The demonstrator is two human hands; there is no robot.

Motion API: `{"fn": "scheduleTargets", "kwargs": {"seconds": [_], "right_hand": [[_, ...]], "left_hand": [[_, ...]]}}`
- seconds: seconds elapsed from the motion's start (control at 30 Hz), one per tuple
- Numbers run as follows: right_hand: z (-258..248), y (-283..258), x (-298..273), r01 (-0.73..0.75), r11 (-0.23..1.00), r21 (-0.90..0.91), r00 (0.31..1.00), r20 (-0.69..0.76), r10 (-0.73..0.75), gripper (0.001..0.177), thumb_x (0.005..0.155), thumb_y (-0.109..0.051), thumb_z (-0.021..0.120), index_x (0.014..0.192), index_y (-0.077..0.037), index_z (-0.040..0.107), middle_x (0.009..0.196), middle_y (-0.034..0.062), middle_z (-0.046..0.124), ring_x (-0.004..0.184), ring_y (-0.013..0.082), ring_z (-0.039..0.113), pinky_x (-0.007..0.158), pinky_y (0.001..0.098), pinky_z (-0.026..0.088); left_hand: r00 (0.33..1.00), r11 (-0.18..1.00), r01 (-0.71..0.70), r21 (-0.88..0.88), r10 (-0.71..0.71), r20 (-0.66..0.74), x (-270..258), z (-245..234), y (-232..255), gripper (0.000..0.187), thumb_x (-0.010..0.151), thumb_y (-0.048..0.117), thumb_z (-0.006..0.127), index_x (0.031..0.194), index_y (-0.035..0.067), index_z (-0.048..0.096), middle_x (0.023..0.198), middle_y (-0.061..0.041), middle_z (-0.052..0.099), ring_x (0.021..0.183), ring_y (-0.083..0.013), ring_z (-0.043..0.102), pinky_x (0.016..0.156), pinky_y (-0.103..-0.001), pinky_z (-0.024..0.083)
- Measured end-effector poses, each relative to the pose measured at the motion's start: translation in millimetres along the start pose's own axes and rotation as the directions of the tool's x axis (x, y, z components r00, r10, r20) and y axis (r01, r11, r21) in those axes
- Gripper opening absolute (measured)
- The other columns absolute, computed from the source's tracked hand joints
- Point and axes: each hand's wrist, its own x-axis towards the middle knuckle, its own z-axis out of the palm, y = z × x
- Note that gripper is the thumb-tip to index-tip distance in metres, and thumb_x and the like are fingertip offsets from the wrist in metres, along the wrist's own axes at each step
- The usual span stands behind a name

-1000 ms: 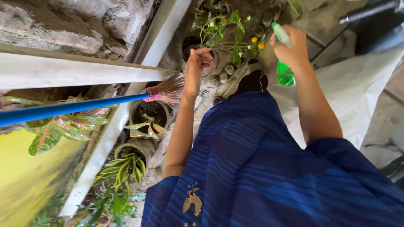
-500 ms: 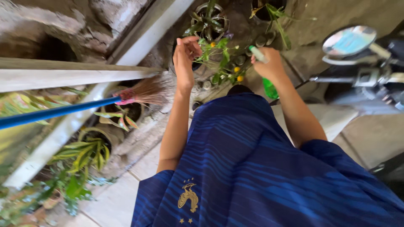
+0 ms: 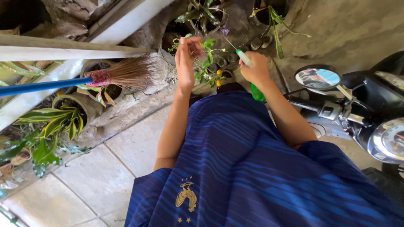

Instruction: The person sprays water onto the leaves of several potted plants using a green spray bottle.

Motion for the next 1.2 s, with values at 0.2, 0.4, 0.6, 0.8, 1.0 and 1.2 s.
{"fn": "scheduleTargets", "kwargs": {"seconds": [0.2, 0.4, 0.6, 0.8, 1.0, 1.2], "right_hand": [[8, 24, 2, -0.067, 0.994, 0.081, 0.996, -0.059, 0.072, 0.011, 0.077, 0.0, 0.058, 0.081, -0.005, 0.067, 0.074, 0.0107, 0.069, 0.07, 0.0245, 0.07, 0.064, 0.0362, 0.051], [6, 42, 0, -0.034, 0.994, 0.105, 0.999, -0.033, 0.037, 0.011, 0.074, 0.002, 0.058, 0.081, -0.002, 0.065, 0.073, 0.0135, 0.067, 0.068, 0.0264, 0.066, 0.061, 0.038, 0.048], [7, 50, -5, -0.122, 0.992, 0.041, 0.992, -0.024, 0.123, 0.007, 0.075, 0.001, 0.06, 0.079, -0.002, 0.065, 0.071, 0.0162, 0.065, 0.067, 0.0296, 0.064, 0.061, 0.0394, 0.046], [7, 50, -7, -0.069, 0.994, 0.088, 0.993, -0.09, 0.077, 0.008, 0.077, 0.0, 0.059, 0.081, -0.003, 0.065, 0.073, 0.014, 0.067, 0.068, 0.0283, 0.067, 0.062, 0.0373, 0.048], [10, 53, -9, -0.152, 0.987, 0.049, 0.986, -0.067, 0.156, 0.006, 0.075, 0.001, 0.061, 0.079, -0.001, 0.065, 0.069, 0.0176, 0.064, 0.065, 0.0316, 0.065, 0.059, 0.0409, 0.046], [12, 54, -7, -0.117, 0.991, 0.056, 0.988, -0.095, 0.122, 0.008, 0.077, 0.0, 0.059, 0.08, -0.003, 0.066, 0.071, 0.0163, 0.066, 0.065, 0.0302, 0.066, 0.06, 0.0401, 0.047]], "left_hand": [[0.999, 0.999, 0.035, 0.01, -0.035, -0.01, -3, 3, -17, 0.054, 0.113, 0.047, 0.037, 0.113, 0.001, 0.066, 0.09, -0.003, 0.062, 0.083, -0.0156, 0.063, 0.078, -0.033, 0.053], [0.998, 0.998, 0.059, 0.019, -0.059, 0.0, -6, 8, -23, 0.054, 0.113, 0.047, 0.036, 0.114, 0.001, 0.066, 0.092, -0.003, 0.062, 0.085, -0.0153, 0.062, 0.08, -0.033, 0.051], [0.997, 0.997, 0.074, 0.0, -0.074, 0.012, -8, 10, -28, 0.054, 0.113, 0.047, 0.036, 0.113, 0.001, 0.065, 0.092, -0.004, 0.063, 0.082, -0.0149, 0.06, 0.077, -0.032, 0.05], [0.997, 0.997, 0.074, 0.024, -0.074, 0.028, -7, 7, -34, 0.054, 0.113, 0.046, 0.036, 0.113, 0.001, 0.066, 0.092, -0.004, 0.063, 0.081, -0.0145, 0.06, 0.076, -0.032, 0.05], [0.996, 0.996, 0.086, 0.033, -0.087, 0.037, -4, 5, -34, 0.053, 0.113, 0.045, 0.035, 0.113, 0.003, 0.065, 0.091, -0.003, 0.062, 0.081, -0.0148, 0.06, 0.076, -0.032, 0.05], [0.995, 0.995, 0.087, 0.039, -0.089, 0.046, 0, 6, -31, 0.054, 0.113, 0.046, 0.033, 0.111, 0.003, 0.066, 0.089, -0.003, 0.062, 0.08, -0.0146, 0.06, 0.076, -0.032, 0.05]]}}
